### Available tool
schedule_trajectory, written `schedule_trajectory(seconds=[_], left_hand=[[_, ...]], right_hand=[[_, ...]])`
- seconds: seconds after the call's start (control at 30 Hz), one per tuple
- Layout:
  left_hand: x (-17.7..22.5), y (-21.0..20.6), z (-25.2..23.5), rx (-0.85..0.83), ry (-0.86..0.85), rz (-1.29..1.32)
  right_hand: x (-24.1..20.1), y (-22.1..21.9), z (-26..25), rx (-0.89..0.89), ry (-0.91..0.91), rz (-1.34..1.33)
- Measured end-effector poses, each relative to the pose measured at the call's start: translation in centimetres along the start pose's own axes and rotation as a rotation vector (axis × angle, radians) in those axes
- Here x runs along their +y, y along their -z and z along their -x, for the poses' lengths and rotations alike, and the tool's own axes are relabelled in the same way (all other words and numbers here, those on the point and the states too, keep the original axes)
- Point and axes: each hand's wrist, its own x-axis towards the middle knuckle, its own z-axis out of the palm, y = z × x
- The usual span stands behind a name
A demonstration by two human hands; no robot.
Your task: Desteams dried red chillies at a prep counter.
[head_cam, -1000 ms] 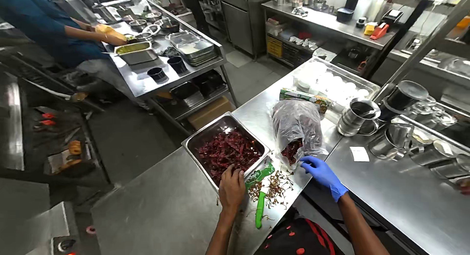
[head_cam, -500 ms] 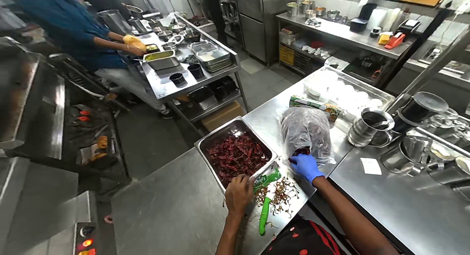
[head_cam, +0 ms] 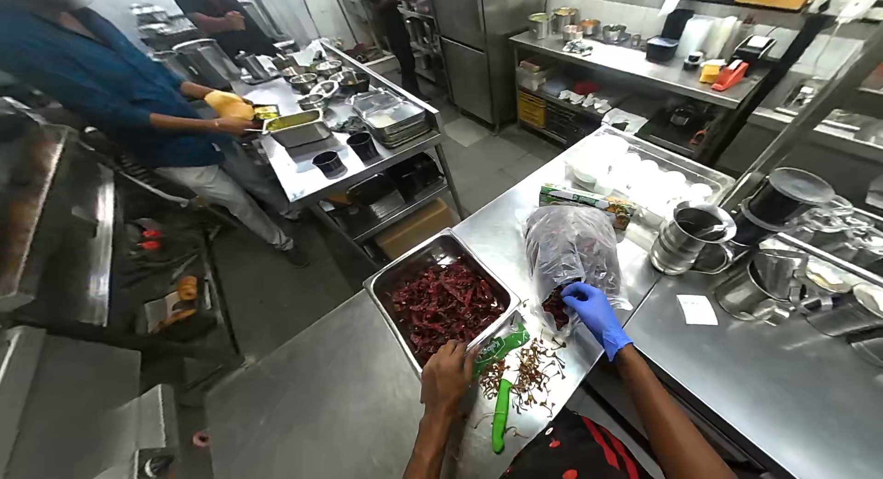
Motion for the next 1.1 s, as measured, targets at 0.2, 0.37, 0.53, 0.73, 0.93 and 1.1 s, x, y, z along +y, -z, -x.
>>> schedule_trajectory(seconds=[0.2,0.37,0.53,0.73,0.93,1.1], left_hand=[[-0.7,1.7,-1.8,-0.079,0.018,-0.006],[-0.4,0.1,-0.9,-0.047,0.066,0.049],[0.6,2.2,-1.8,-0.206,0.082,0.058],[7.2,5.2,-3.3,-0.246,0.175,0.772],[12.2,4.5,-3.0,-0.036,0.487,1.297],[12.3,4.5,-1.8,0.077,0.464,1.177]], right_hand=[[0.4,2.1,1.8,-0.034,-0.019,-0.222],[-1.2,3.0,4.2,-0.106,-0.11,-0.459],[-2.8,2.7,6.2,-0.236,-0.18,-0.843],[-5.1,-0.3,6.8,-0.522,-0.167,-0.994],[-6.9,-3.7,7.2,-0.49,-0.089,-0.608],[-7.0,-4.9,7.4,-0.341,-0.073,-0.509]])
